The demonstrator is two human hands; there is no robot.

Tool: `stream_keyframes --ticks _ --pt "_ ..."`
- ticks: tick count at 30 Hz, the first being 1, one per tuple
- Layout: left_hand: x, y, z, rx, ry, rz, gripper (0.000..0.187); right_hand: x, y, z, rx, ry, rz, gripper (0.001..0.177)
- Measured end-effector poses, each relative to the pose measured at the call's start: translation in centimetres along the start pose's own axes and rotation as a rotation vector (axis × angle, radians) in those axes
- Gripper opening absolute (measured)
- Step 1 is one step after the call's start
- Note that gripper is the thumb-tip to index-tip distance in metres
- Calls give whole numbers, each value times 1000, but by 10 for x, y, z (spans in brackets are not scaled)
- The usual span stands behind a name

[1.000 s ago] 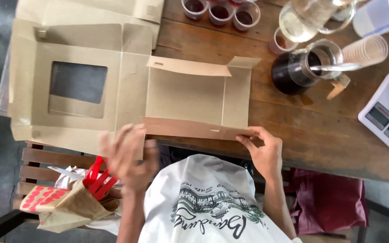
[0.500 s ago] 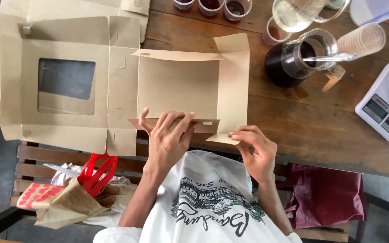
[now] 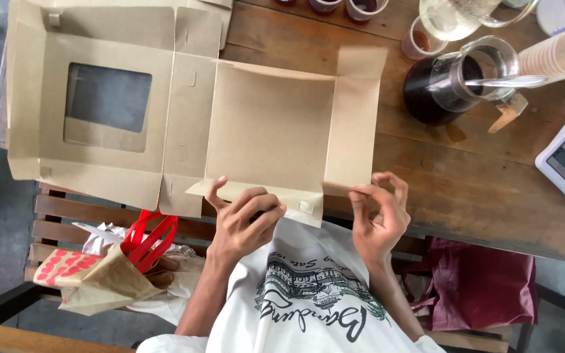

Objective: Folding and assembling a cardboard box from a flat template on a wooden table.

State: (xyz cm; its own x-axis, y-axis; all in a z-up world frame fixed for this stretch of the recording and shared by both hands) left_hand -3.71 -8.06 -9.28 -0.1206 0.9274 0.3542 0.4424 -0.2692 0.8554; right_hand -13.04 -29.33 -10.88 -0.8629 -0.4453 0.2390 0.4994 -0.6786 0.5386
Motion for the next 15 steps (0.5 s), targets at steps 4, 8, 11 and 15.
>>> stream_keyframes --ticks 4,8,11,15 --pt "-1 -21 1 -24 -46 22 23 -27 3 33 413 -74 182 4" --pt "8 -13 -5 -2 4 71 20 -61 -6 56 572 -135 516 32" --pt "2 -37 -2 44 106 123 18 -68 -13 54 594 -110 552 30" --pt "-8 -49 -9 74 138 104 16 -70 -8 51 503 -64 505 12"
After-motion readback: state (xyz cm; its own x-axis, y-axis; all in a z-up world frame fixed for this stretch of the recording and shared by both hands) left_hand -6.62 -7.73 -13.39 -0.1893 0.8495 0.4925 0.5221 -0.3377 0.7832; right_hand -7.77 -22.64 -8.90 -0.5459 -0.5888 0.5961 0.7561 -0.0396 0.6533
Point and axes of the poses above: each hand's wrist, its own y-axis towards the middle knuckle, its own x-axis out of the back of the hand, z = x × y, the point moved 8 cm from there along y, towards the middle knuckle, and after that the axes turned 10 degrees about -z, right-handed, at the moved point
